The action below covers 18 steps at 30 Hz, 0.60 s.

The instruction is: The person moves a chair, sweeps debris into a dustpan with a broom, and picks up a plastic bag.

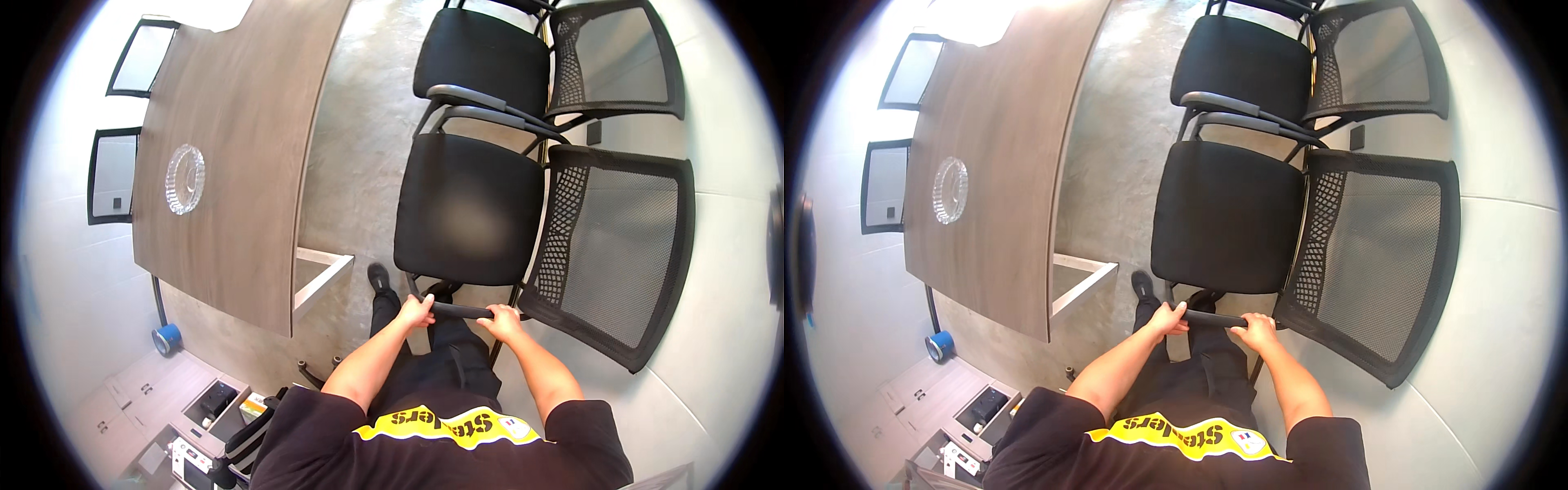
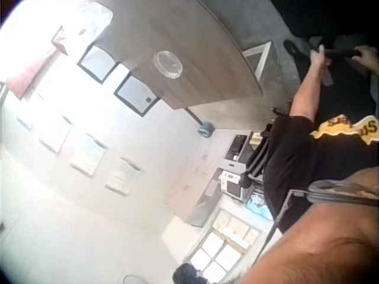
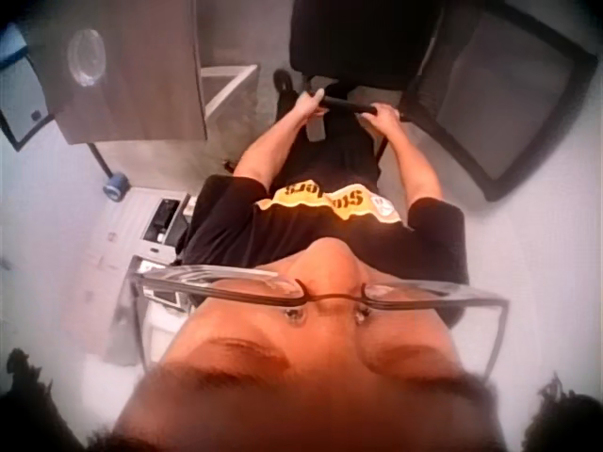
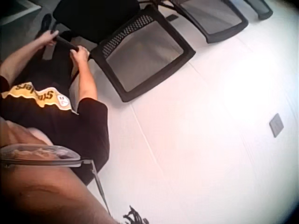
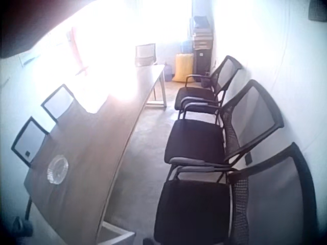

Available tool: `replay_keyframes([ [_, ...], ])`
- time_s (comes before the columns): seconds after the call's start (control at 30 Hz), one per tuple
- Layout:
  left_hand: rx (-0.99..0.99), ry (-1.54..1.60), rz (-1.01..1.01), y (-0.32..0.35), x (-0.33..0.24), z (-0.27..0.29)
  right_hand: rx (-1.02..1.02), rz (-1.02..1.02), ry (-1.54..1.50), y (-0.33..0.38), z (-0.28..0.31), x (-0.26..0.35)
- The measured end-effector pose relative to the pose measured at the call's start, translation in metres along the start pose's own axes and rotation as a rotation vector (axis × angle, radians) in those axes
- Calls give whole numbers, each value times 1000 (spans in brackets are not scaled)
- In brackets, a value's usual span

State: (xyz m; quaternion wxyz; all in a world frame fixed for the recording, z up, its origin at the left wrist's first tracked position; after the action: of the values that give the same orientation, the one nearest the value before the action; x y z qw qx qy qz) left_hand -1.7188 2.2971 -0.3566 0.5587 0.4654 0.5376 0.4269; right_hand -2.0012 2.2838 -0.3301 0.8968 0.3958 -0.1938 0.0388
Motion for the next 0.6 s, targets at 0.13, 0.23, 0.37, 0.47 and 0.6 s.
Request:
replay_keyframes([
  [0.13,-23,-502,-319,20,-27,28,-36,-161,109,11,5,25],
  [0.23,48,-390,-519,33,-28,67,-145,-230,22,0,-1,50],
  [0.37,154,-274,-537,123,-35,155,-239,-209,-70,-14,-2,119],
  [0.47,99,-251,-497,167,-11,229,-235,-134,-169,-41,-8,172],
  [0.6,-35,-96,-459,186,13,298,-140,-12,-167,-68,13,249],
])
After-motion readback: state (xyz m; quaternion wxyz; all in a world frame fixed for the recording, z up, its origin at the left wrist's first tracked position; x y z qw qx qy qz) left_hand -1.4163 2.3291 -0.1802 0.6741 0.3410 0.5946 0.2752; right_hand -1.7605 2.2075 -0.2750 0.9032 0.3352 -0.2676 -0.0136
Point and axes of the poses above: each hand's wrist, its own y-axis away from the middle knuckle, its own z-axis out of the back of the hand, x = y × z, the point moved 1 cm from there along -y, towards the middle knuckle, and after that the axes turned 1 degree about x, right-handed, at the moved point
